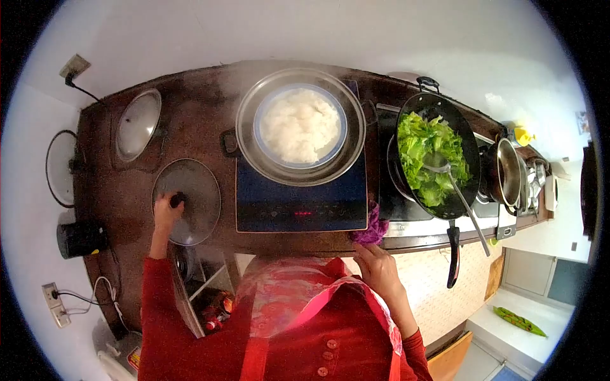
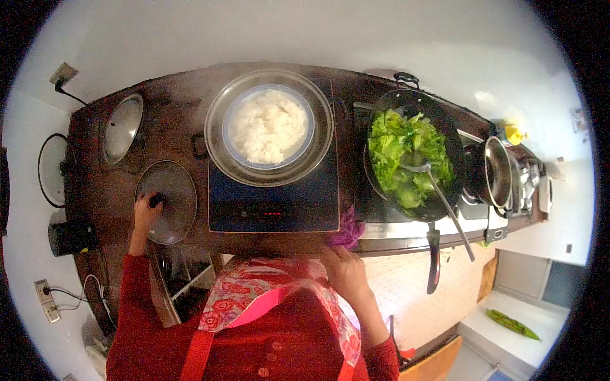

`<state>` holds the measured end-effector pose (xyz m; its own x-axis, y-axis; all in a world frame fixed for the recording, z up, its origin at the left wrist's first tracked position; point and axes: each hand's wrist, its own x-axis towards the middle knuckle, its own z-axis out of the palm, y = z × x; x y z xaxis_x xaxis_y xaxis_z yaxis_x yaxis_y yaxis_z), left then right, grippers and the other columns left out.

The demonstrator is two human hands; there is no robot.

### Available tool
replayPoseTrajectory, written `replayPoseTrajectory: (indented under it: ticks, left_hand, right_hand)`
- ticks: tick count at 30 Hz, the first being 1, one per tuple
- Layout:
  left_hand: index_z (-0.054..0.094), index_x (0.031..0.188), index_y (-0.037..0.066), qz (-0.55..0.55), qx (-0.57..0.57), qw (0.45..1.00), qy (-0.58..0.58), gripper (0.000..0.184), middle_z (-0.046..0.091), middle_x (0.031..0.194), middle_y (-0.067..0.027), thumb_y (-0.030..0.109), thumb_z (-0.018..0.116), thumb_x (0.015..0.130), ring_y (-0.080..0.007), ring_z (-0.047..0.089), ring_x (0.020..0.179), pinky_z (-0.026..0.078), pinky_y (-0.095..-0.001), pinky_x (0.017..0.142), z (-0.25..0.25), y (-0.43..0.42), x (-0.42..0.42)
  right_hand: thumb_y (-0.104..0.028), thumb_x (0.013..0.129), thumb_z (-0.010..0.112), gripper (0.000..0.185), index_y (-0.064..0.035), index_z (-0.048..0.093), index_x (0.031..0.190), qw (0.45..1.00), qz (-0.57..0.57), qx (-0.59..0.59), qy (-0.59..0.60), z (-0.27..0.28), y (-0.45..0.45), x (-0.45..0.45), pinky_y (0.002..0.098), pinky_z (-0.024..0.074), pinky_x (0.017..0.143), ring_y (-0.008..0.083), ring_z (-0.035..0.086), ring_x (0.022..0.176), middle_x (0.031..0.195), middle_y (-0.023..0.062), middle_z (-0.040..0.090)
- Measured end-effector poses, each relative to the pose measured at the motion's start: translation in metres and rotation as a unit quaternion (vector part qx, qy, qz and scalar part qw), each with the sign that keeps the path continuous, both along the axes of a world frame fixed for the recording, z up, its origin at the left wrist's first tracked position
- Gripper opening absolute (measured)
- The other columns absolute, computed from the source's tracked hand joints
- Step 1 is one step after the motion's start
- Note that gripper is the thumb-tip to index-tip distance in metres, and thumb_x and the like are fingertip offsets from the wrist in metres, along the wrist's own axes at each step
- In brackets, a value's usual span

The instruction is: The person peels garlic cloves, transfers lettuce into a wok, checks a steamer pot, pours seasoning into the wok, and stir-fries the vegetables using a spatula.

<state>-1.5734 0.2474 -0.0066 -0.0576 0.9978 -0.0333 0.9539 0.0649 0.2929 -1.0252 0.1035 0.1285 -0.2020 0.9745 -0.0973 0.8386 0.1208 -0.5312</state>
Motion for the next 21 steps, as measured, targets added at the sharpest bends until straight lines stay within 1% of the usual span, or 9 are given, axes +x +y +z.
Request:
replayPoseTrajectory:
  ticks: [4, 6, 9, 11, 13, 15, 17, 19, 21]
  left_hand:
    - [0.061, 0.105, 0.002, -0.004, 0.008, 1.0, 0.024, 0.039, 0.056, 0.1, -0.0208, 0.019, 0.072, 0.072, -0.0379, 0.058, 0.089, 0.049, -0.0432, 0.076, 0.003, -0.001, 0.003]
    - [0.06, 0.107, 0.002, -0.004, -0.002, 0.997, 0.083, 0.038, 0.056, 0.1, -0.0196, 0.02, 0.07, 0.075, -0.0369, 0.058, 0.088, 0.048, -0.0429, 0.076, 0.055, -0.003, 0.037]
    - [0.062, 0.108, 0.003, -0.056, 0.159, 0.984, 0.065, 0.033, 0.057, 0.095, -0.0163, 0.018, 0.067, 0.079, -0.0318, 0.059, 0.081, 0.048, -0.038, 0.073, 0.072, 0.003, 0.048]
    - [0.062, 0.108, 0.004, -0.024, 0.087, 0.99, -0.11, 0.031, 0.058, 0.089, -0.0111, 0.019, 0.065, 0.082, -0.0258, 0.059, 0.078, 0.048, -0.0331, 0.071, 0.088, 0.012, 0.063]
    - [0.063, 0.107, 0.003, 0.003, 0.038, 0.966, -0.255, 0.029, 0.059, 0.083, -0.006, 0.021, 0.064, 0.084, -0.0192, 0.058, 0.075, 0.046, -0.0283, 0.069, 0.093, 0.025, 0.08]
    - [0.064, 0.105, 0.003, 0.019, 0.011, 0.928, -0.372, 0.029, 0.059, 0.077, -0.0008, 0.024, 0.065, 0.085, -0.0121, 0.056, 0.072, 0.044, -0.0236, 0.065, 0.089, 0.041, 0.099]
    - [0.064, 0.102, 0.002, 0.061, -0.014, 0.873, -0.484, 0.029, 0.058, 0.076, 0.0012, 0.026, 0.064, 0.086, -0.0085, 0.054, 0.07, 0.042, -0.0215, 0.061, 0.098, 0.055, 0.128]
    - [0.065, 0.099, 0.002, 0.094, -0.042, 0.826, -0.554, 0.028, 0.058, 0.075, 0.002, 0.027, 0.064, 0.087, -0.0062, 0.052, 0.068, 0.04, -0.02, 0.058, 0.097, 0.07, 0.143]
    - [0.065, 0.096, 0.002, 0.122, -0.072, 0.797, -0.587, 0.027, 0.057, 0.075, 0.0016, 0.028, 0.064, 0.087, -0.0051, 0.05, 0.064, 0.037, -0.0192, 0.056, 0.087, 0.083, 0.156]
  right_hand:
    - [-0.006, 0.079, 0.061, 0.027, -0.0034, 0.06, 0.106, 1.0, -0.003, 0.01, 0.002, -0.001, 0.009, -0.009, 0.0424, 0.048, 0.058, 0.0366, 0.059, 0.069, 0.086, 0.0168, 0.061]
    - [-0.006, 0.079, 0.06, 0.029, -0.0038, 0.06, 0.108, 1.0, 0.009, 0.012, 0.012, -0.003, 0.012, -0.012, 0.0423, 0.0484, 0.059, 0.0365, 0.059, 0.07, 0.086, 0.0167, 0.061]
    - [-0.005, 0.079, 0.06, 0.028, -0.0038, 0.061, 0.107, 1.0, 0.002, -0.001, 0.027, -0.008, 0.013, -0.02, 0.0413, 0.0495, 0.062, 0.0361, 0.06, 0.073, 0.087, 0.0167, 0.061]
    - [-0.004, 0.079, 0.06, 0.027, -0.0035, 0.062, 0.106, 0.999, 0.008, 0.021, 0.025, -0.008, 0.024, -0.02, 0.0403, 0.0503, 0.063, 0.0358, 0.061, 0.075, 0.088, 0.0167, 0.062]
    - [-0.002, 0.078, 0.061, 0.024, -0.0018, 0.063, 0.102, 0.998, -0.008, 0.048, 0.046, 0.004, 0.048, -0.023, 0.0383, 0.0512, 0.065, 0.034, 0.062, 0.076, 0.087, 0.017, 0.064]
    - [-0.002, 0.078, 0.063, 0.022, -0.0008, 0.064, 0.1, 0.988, -0.031, 0.114, 0.097, 0.013, 0.08, -0.022, 0.0364, 0.0507, 0.065, 0.0314, 0.063, 0.075, 0.084, 0.0172, 0.064]
    - [-0.002, 0.078, 0.063, 0.019, 0.0011, 0.064, 0.097, 0.983, -0.054, 0.145, 0.101, 0.024, 0.116, -0.018, 0.0344, 0.0502, 0.066, 0.03, 0.063, 0.075, 0.083, 0.0189, 0.064]
    - [-0.005, 0.078, 0.062, 0.022, -0.0009, 0.064, 0.099, 0.979, -0.085, 0.146, 0.113, 0.034, 0.154, -0.01, 0.0409, 0.0497, 0.065, 0.0365, 0.062, 0.077, 0.089, 0.0207, 0.063]
    - [-0.009, 0.084, 0.059, 0.018, -0.0006, 0.065, 0.099, 0.97, -0.103, 0.209, 0.064, 0.033, 0.197, 0.002, 0.035, 0.0502, 0.07, 0.0331, 0.064, 0.081, 0.089, 0.0191, 0.065]
